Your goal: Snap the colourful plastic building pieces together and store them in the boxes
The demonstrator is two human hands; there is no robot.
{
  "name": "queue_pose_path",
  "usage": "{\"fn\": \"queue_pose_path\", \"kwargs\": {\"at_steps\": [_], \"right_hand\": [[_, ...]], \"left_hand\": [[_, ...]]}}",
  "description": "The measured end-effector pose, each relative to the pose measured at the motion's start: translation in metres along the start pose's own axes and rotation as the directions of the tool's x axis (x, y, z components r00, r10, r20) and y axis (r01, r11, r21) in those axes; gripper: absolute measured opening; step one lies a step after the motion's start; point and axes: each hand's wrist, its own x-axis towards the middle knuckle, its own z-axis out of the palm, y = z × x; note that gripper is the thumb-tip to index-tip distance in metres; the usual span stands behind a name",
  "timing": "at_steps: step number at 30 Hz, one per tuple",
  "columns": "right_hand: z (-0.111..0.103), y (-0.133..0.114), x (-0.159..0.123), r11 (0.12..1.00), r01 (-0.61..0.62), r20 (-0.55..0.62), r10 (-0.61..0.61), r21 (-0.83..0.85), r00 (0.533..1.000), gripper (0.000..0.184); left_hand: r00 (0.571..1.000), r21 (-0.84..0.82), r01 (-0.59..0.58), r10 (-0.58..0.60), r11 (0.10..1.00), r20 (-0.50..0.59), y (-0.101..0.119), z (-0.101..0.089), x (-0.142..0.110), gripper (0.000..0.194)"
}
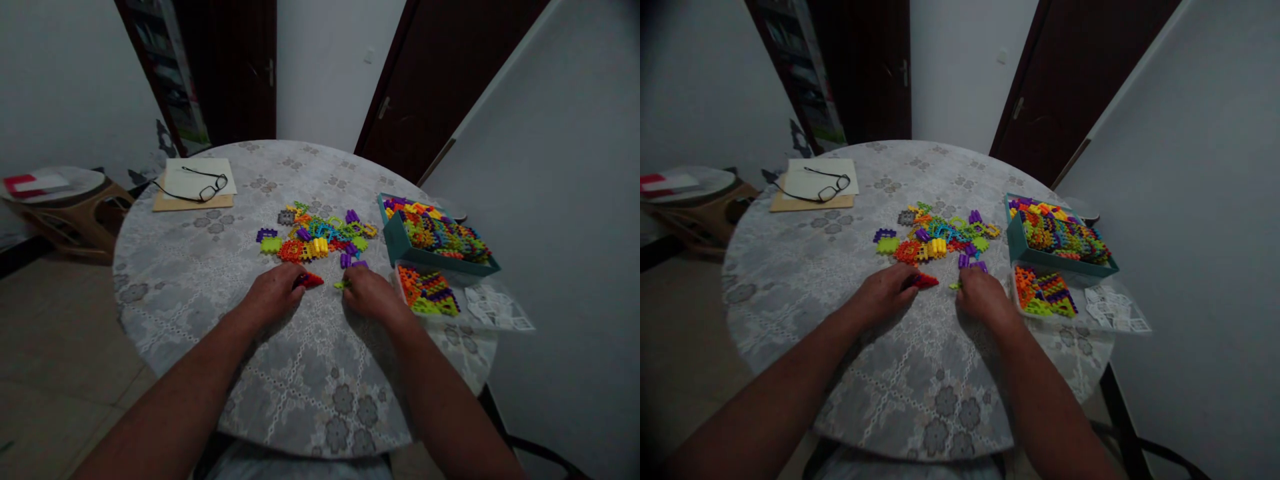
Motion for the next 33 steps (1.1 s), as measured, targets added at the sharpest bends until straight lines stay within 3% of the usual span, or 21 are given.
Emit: {"fn": "queue_pose_path", "kwargs": {"at_steps": [4,8,12,16,21,24,28,33], "right_hand": [[0.007,-0.019,0.002,0.99,0.114,-0.046,-0.11,0.078,0.993,0.019],[0.007,-0.011,0.001,0.947,0.258,-0.077,-0.248,0.191,0.966,0.018],[0.005,0.018,-0.004,0.977,0.174,-0.149,-0.155,0.126,0.977,0.036],[0.003,0.032,-0.005,0.984,0.146,-0.052,-0.142,0.098,0.989,0.035],[0.001,0.025,0.001,0.977,0.193,-0.035,-0.191,0.092,0.981,0.028],[0.001,0.022,0.006,0.956,0.264,-0.095,-0.253,0.125,0.963,0.019],[0.01,0.018,0.014,0.933,0.328,-0.194,-0.297,0.151,0.935,0.02],[0.031,-0.008,0.024,0.879,0.444,-0.289,-0.386,0.172,0.876,0.019]], "left_hand": [[1.0,0.005,0.002,-0.002,1.0,-0.021,-0.001,0.002,0.0,0.016],[1.0,0.0,0.004,-0.004,1.0,-0.019,0.0,0.001,0.0,0.015],[1.0,-0.008,-0.004,0.004,1.0,-0.015,0.0,-0.001,0.0,0.015],[1.0,-0.013,0.009,-0.009,1.0,0.0,0.004,-0.004,-0.001,0.013],[1.0,-0.016,0.026,-0.026,1.0,-0.002,0.004,-0.004,-0.002,0.014],[1.0,-0.024,0.015,-0.015,1.0,-0.009,0.001,-0.002,-0.001,0.015],[1.0,-0.03,0.008,-0.009,1.0,-0.022,-0.002,0.0,0.0,0.017],[1.0,-0.021,0.021,-0.021,1.0,-0.002,-0.002,-0.003,0.0,0.017]]}}
